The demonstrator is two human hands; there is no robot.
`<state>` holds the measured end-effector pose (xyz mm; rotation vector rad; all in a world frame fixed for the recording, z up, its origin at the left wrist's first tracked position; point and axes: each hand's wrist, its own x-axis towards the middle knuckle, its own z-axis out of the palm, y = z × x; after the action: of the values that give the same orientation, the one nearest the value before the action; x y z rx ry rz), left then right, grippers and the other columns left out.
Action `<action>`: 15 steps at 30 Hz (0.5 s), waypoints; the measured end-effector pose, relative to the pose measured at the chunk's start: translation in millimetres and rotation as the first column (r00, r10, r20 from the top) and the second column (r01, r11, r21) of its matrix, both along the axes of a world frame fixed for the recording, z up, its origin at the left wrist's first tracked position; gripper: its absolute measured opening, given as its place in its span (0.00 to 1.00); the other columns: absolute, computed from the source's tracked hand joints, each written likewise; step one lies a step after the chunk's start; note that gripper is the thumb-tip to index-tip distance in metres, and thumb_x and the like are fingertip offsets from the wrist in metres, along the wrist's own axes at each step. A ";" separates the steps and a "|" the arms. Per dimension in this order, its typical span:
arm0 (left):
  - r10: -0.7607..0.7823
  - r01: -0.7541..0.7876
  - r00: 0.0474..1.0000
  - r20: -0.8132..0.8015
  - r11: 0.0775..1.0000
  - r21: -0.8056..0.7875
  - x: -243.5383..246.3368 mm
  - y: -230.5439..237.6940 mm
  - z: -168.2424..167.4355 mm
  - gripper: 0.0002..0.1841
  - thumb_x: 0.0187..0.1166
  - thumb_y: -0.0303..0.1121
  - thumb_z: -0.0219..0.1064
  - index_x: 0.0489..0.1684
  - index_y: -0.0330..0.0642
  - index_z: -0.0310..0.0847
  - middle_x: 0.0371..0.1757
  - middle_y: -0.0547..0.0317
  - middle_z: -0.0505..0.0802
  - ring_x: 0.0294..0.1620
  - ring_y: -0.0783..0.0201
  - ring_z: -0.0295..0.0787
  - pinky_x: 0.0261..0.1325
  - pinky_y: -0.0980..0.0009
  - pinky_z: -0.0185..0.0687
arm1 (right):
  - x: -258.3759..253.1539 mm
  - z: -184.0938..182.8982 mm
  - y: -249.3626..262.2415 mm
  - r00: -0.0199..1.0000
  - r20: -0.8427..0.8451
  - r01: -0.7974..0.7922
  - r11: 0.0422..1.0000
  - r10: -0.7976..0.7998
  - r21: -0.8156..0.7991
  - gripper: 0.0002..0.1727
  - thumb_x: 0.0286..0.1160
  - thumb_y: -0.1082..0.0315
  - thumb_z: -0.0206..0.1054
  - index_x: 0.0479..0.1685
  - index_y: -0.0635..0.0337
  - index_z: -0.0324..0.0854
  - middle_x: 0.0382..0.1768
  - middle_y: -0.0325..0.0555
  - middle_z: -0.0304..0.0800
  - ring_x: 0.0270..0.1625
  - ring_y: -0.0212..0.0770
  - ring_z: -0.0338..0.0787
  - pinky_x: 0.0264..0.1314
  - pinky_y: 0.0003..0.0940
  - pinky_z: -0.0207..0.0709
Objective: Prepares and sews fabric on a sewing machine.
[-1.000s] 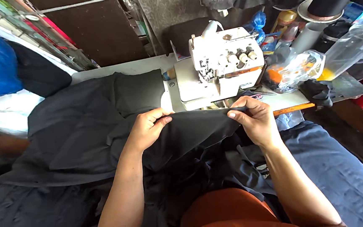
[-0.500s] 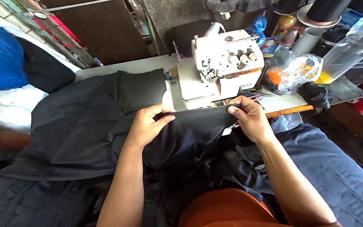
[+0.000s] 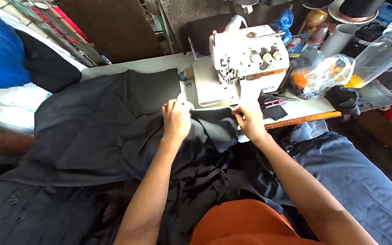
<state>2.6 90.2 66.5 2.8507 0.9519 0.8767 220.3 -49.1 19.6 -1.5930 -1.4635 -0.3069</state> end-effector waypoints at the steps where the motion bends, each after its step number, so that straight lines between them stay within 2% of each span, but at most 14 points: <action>1: 0.040 -0.040 0.998 -0.046 0.999 -0.005 6.0 -5.0 -8.4 0.09 0.70 0.22 0.74 0.45 0.40 0.91 0.60 0.39 0.89 0.71 0.32 0.77 0.71 0.30 0.67 | 4.2 -16.3 7.6 0.998 0.052 0.031 0.993 -0.025 -0.112 0.02 0.69 0.75 0.73 0.36 0.62 0.90 0.37 0.55 0.89 0.50 0.60 0.88 0.57 0.58 0.82; 2: 0.035 -0.036 0.998 -0.051 0.999 -0.005 11.8 -13.8 -12.8 0.09 0.71 0.25 0.75 0.47 0.42 0.92 0.62 0.41 0.88 0.73 0.34 0.76 0.71 0.32 0.69 | 7.2 -28.7 12.1 0.997 0.064 0.066 0.977 -0.054 -0.201 0.02 0.71 0.73 0.73 0.36 0.62 0.89 0.37 0.56 0.89 0.50 0.61 0.88 0.56 0.59 0.81; 4: -0.099 0.099 0.995 0.034 0.995 -0.018 22.0 -36.7 -17.6 0.10 0.73 0.28 0.73 0.49 0.43 0.92 0.60 0.46 0.89 0.67 0.42 0.82 0.67 0.44 0.78 | 6.6 -36.1 12.8 0.993 -0.002 0.117 0.958 -0.122 -0.260 0.04 0.70 0.71 0.74 0.37 0.63 0.90 0.37 0.57 0.90 0.50 0.62 0.89 0.54 0.61 0.80; 5: -0.200 0.206 0.976 0.091 0.976 -0.063 26.9 -48.8 -19.6 0.12 0.74 0.28 0.73 0.54 0.41 0.91 0.60 0.47 0.90 0.64 0.47 0.85 0.66 0.52 0.81 | 4.9 -35.4 10.6 0.990 -0.049 0.116 0.964 -0.131 -0.241 0.04 0.69 0.73 0.75 0.36 0.64 0.90 0.38 0.57 0.90 0.49 0.62 0.89 0.54 0.62 0.79; 7: -0.368 0.408 0.909 0.194 0.882 -0.235 37.0 -65.6 -23.9 0.20 0.75 0.25 0.71 0.67 0.36 0.83 0.65 0.45 0.87 0.55 0.56 0.89 0.59 0.62 0.88 | -4.3 -31.3 1.2 0.986 -0.135 0.081 0.986 -0.102 -0.149 0.03 0.67 0.75 0.76 0.36 0.64 0.90 0.38 0.55 0.90 0.48 0.59 0.88 0.54 0.58 0.80; 8: -0.406 0.467 0.881 0.243 0.828 -0.310 43.6 -67.3 -26.6 0.24 0.75 0.23 0.69 0.73 0.34 0.78 0.69 0.44 0.85 0.54 0.58 0.90 0.57 0.64 0.89 | -9.9 -26.5 -3.4 0.984 -0.167 0.054 0.995 -0.067 -0.083 0.03 0.66 0.75 0.76 0.35 0.64 0.90 0.38 0.52 0.91 0.48 0.55 0.88 0.54 0.55 0.81; 9: -0.422 0.503 0.861 0.285 0.789 -0.352 49.4 -66.3 -30.6 0.26 0.75 0.22 0.69 0.76 0.33 0.75 0.71 0.43 0.84 0.57 0.59 0.90 0.60 0.64 0.88 | -15.5 -23.0 -8.8 0.982 -0.189 0.017 1.000 -0.021 -0.024 0.03 0.65 0.76 0.75 0.35 0.63 0.89 0.37 0.50 0.90 0.48 0.52 0.88 0.55 0.51 0.81; 10: -0.433 0.531 0.843 0.319 0.763 -0.369 53.0 -64.3 -35.3 0.26 0.75 0.21 0.70 0.75 0.33 0.77 0.72 0.44 0.84 0.64 0.58 0.88 0.68 0.64 0.85 | -21.2 -22.3 -15.8 0.979 -0.201 -0.024 1.000 0.025 0.011 0.03 0.64 0.75 0.75 0.35 0.62 0.89 0.37 0.48 0.90 0.48 0.48 0.88 0.56 0.47 0.82; 11: -0.448 0.562 0.820 0.356 0.745 -0.359 55.2 -61.6 -41.0 0.22 0.73 0.21 0.71 0.68 0.32 0.82 0.68 0.45 0.86 0.65 0.59 0.87 0.70 0.65 0.84 | -25.2 -24.3 -23.1 0.974 -0.215 -0.069 0.997 0.072 0.019 0.03 0.66 0.74 0.74 0.36 0.61 0.89 0.38 0.46 0.91 0.48 0.45 0.89 0.56 0.43 0.83; 13: -0.475 0.606 0.786 0.395 0.719 -0.341 54.4 -56.8 -50.8 0.12 0.71 0.24 0.75 0.51 0.34 0.90 0.54 0.50 0.91 0.58 0.64 0.89 0.66 0.69 0.85 | -23.2 -31.8 -37.3 0.953 -0.263 -0.160 0.987 0.149 -0.021 0.04 0.71 0.71 0.72 0.39 0.60 0.91 0.38 0.44 0.92 0.47 0.38 0.89 0.57 0.33 0.83; 15: -0.487 0.612 0.783 0.388 0.714 -0.339 47.1 -53.4 -62.1 0.05 0.75 0.26 0.73 0.43 0.36 0.92 0.47 0.54 0.94 0.53 0.67 0.90 0.62 0.72 0.86 | -11.4 -39.8 -51.6 0.925 -0.338 -0.219 0.971 0.176 -0.095 0.07 0.75 0.66 0.72 0.43 0.60 0.91 0.40 0.43 0.93 0.46 0.32 0.90 0.55 0.27 0.84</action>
<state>49.7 36.8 4.4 2.3046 0.1791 0.8046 209.0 -100.7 -20.1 -1.4977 -1.3889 0.1698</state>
